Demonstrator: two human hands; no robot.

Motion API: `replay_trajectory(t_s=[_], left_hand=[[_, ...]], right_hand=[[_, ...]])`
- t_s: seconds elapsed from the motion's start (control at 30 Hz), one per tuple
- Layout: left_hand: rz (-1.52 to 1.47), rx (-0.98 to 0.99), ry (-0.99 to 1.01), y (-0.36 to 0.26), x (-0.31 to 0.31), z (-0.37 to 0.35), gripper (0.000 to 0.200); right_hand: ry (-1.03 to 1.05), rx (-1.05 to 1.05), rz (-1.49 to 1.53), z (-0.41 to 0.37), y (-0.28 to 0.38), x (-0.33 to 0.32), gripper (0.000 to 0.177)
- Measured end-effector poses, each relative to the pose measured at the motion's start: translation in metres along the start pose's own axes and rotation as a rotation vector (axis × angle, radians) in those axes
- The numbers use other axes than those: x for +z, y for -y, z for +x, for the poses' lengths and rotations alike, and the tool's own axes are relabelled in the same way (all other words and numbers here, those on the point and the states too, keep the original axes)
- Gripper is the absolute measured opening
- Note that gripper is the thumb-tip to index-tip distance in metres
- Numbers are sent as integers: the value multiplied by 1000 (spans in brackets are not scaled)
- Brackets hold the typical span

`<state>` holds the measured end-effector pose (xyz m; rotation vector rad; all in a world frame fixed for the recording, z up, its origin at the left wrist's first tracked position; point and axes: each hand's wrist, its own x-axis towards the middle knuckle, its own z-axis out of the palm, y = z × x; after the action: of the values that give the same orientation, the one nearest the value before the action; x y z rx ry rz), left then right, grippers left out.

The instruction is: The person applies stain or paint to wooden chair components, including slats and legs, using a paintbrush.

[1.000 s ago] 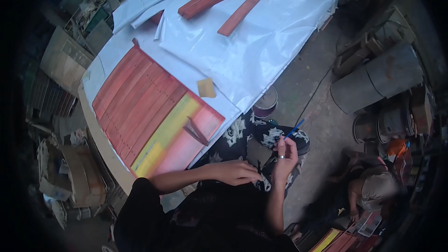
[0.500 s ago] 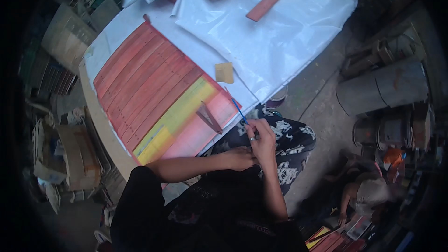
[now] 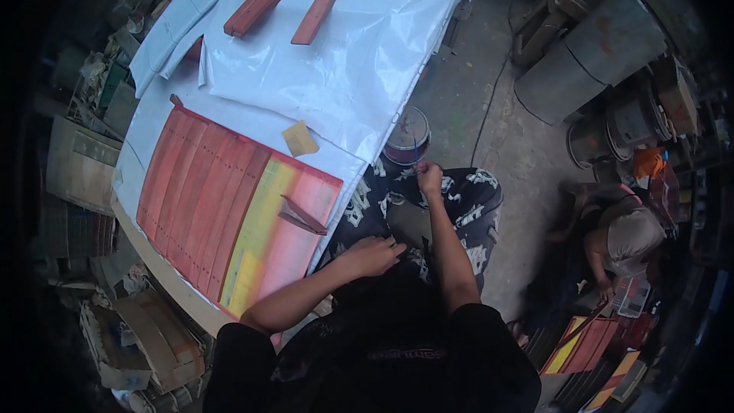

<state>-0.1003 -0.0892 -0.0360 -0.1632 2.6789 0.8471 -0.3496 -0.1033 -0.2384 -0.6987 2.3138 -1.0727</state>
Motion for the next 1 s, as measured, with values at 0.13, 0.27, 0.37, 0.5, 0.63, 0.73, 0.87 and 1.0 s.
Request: replay_trajectory(t_s=[0.13,0.27,0.37,0.5,0.63,0.73,0.87,1.0], left_hand=[[-67,-52,1,0,-5,5,36],[-28,-87,35,9,30,20,37],[-18,-128,6,5,36,25,24],[-117,-24,59,0,-1,14,21],[-585,422,-161,1,-25,7,22],[-994,616,-180,-24,-86,-14,27],[-1083,754,-352,-52,-186,-91,35],[-1208,1197,-784,-83,-224,-166,33]], right_hand=[[-27,-68,-102,49,-32,49,17],[-10,-194,-26,95,-69,80,25],[101,-355,82,100,-81,77,27],[94,-199,157,71,-89,51,35],[74,-126,314,7,-87,6,28],[137,-19,487,-34,-86,-19,28],[74,-59,502,-52,-76,-36,28],[8,-127,471,-67,-12,-57,27]])
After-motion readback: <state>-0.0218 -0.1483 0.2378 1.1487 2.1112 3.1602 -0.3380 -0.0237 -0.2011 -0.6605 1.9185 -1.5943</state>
